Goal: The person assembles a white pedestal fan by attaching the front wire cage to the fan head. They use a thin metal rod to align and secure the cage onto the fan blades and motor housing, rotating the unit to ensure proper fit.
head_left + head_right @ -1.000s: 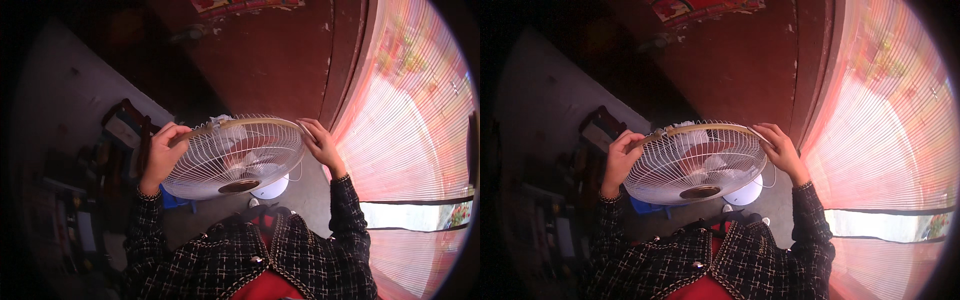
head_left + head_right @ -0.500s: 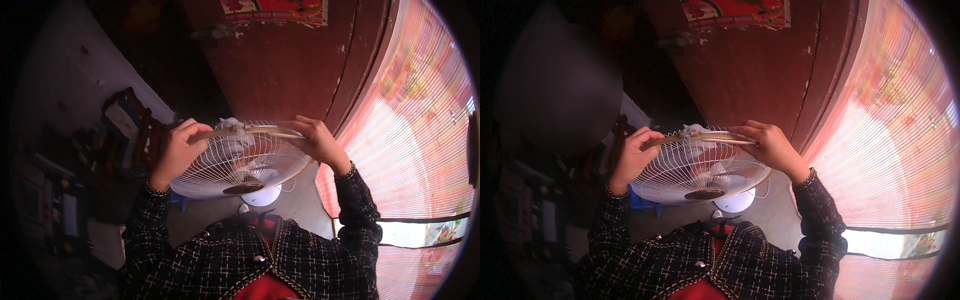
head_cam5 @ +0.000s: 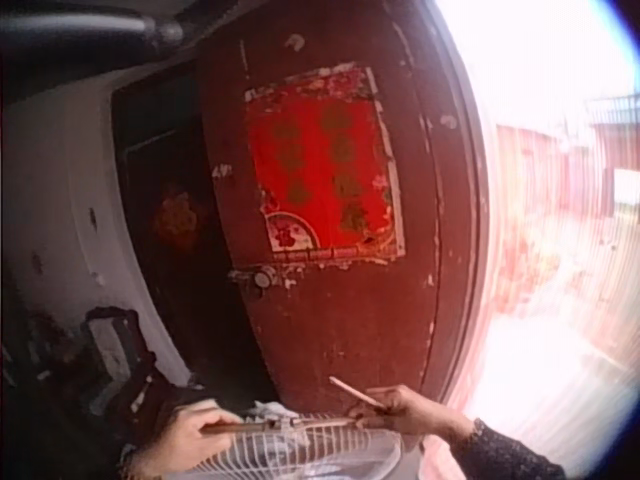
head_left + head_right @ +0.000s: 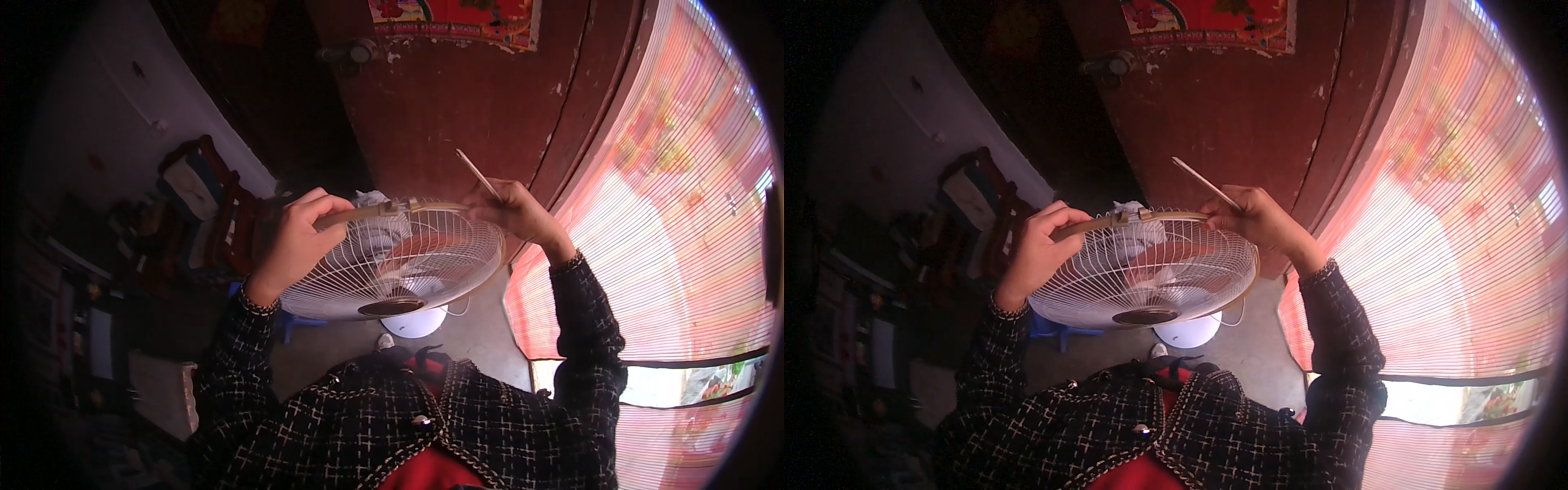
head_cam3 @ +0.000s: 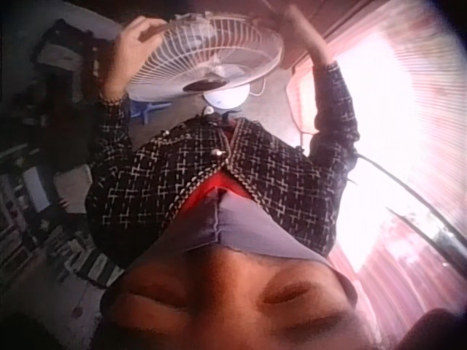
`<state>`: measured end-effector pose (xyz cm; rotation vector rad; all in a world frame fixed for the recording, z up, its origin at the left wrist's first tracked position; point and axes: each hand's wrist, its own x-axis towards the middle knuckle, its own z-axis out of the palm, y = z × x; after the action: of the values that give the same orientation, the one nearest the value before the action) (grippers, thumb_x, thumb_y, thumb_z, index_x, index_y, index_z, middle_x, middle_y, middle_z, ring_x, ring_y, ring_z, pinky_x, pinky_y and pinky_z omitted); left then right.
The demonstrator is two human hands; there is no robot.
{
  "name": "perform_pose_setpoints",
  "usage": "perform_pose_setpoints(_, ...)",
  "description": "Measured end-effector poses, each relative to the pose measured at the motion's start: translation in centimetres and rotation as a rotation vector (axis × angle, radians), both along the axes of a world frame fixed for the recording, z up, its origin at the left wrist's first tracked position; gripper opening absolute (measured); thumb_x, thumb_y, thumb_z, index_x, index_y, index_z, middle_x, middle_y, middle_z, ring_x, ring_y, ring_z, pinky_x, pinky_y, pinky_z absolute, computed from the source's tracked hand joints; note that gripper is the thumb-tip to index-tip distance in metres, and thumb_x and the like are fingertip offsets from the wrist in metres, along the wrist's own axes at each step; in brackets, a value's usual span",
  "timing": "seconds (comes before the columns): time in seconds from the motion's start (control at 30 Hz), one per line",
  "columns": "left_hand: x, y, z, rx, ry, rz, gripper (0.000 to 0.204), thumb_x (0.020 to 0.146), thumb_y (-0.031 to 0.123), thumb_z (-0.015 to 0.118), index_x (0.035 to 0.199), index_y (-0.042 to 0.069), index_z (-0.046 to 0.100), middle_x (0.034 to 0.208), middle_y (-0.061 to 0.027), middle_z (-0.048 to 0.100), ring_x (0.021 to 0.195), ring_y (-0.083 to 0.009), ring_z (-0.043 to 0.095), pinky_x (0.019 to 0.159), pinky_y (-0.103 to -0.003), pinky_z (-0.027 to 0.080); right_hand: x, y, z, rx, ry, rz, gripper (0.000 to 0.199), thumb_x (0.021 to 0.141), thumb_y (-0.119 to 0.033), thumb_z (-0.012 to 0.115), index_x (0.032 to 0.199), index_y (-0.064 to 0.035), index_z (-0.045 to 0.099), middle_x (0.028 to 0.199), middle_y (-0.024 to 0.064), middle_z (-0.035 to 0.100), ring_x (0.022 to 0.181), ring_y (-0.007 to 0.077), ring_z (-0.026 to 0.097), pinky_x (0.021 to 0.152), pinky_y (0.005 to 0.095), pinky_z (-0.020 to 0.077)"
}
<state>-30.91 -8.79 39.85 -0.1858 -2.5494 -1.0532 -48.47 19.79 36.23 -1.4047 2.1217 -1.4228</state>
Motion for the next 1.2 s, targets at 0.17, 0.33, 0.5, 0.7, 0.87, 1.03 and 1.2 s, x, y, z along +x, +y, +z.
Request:
perform_pose_setpoints(0.17, 0.1, 0.0, 0.1, 0.001, 0.014, 0.003, 0.020, 0.079, -0.004, 0.057, 0.098, -0.006, 0.064, 0.087, -0.0067, 0.061, 0.081, -0.0127, 0.061, 0.073, -0.025, 0.048, -0.9, 0.0, -1.2, -0.013, -0.159, 0.011, 0.025, 0.083, -0.012, 0.073, 0.105, -0.0006, 0.069, 0.095, 0.0059, 0.065, 0.087, 0.0135, 0.063, 0.078, 0.0281, 0.0513)
perform_pose_setpoints(0.33, 0.1, -0.1, 0.2, -0.006, 0.031, 0.003, 0.020, 0.079, -0.004, 0.058, 0.097, -0.005, 0.064, 0.087, -0.0069, 0.061, 0.080, -0.0132, 0.061, 0.072, -0.026, 0.048, -0.7, 0.1, -1.8, -0.042, 0.049, 0.051, 0.031, 0.082, -0.016, 0.074, 0.110, -0.0048, 0.070, 0.097, 0.0044, 0.060, 0.090, 0.0140, 0.061, 0.076, 0.0262, 0.0508)
perform_pose_setpoints(0.5, 0.0, 0.4, 0.4, -0.018, 0.030, 0.007, 0.019, 0.078, -0.003, 0.058, 0.095, -0.004, 0.064, 0.085, -0.0072, 0.060, 0.079, -0.0146, 0.060, 0.071, -0.027, 0.048, -0.9, -0.2, -1.9, -0.077, -0.174, 0.094, 0.028, 0.084, -0.012, 0.071, 0.110, -0.0020, 0.069, 0.093, 0.0014, 0.064, 0.084, 0.0098, 0.062, 0.076, 0.0246, 0.0507)
perform_pose_setpoints(0.7, -0.3, 0.0, 0.2, -0.162, 0.140, -0.008, 0.018, 0.075, -0.002, 0.059, 0.092, -0.003, 0.064, 0.086, -0.0092, 0.060, 0.081, -0.0206, 0.059, 0.074, -0.031, 0.047, -0.2, -0.5, -1.1, -0.044, -0.226, 0.055, 0.020, 0.085, -0.008, 0.070, 0.104, -0.0017, 0.070, 0.087, -0.0008, 0.063, 0.080, 0.0083, 0.060, 0.071, 0.0249, 0.0485)
perform_pose_setpoints(0.87, -0.1, -0.2, 0.0, -0.235, 0.196, 0.023, 0.018, 0.074, -0.001, 0.060, 0.092, -0.003, 0.063, 0.084, -0.0099, 0.059, 0.082, -0.0221, 0.058, 0.073, -0.032, 0.048, 0.0, -0.6, -0.9, -0.021, -0.131, 0.045, 0.020, 0.086, -0.007, 0.069, 0.105, -0.0016, 0.067, 0.094, 0.0005, 0.066, 0.087, 0.0074, 0.061, 0.078, 0.0251, 0.0505)
perform_pose_setpoints(1.03, -0.2, 0.0, -0.1, -0.191, 0.211, 0.034, 0.019, 0.074, -0.003, 0.059, 0.092, -0.002, 0.062, 0.089, -0.0097, 0.056, 0.079, -0.0228, 0.059, 0.068, -0.033, 0.048, -0.2, -0.9, -1.9, -0.065, -0.078, 0.039, 0.018, 0.086, -0.005, 0.068, 0.103, -0.0012, 0.065, 0.095, 0.0015, 0.066, 0.089, 0.0080, 0.061, 0.078, 0.0260, 0.0512)
perform_pose_setpoints(1.2, -1.0, -0.6, -0.6, -0.343, 0.215, -0.012, 0.015, 0.074, -0.002, 0.058, 0.089, -0.002, 0.059, 0.091, -0.0105, 0.053, 0.078, -0.0247, 0.059, 0.067, -0.034, 0.049, 0.6, -0.9, -1.4, -0.101, 0.194, 0.034, 0.020, 0.085, -0.004, 0.067, 0.105, -0.0023, 0.066, 0.093, 0.0061, 0.063, 0.083, 0.0159, 0.062, 0.072, 0.0304, 0.0513)
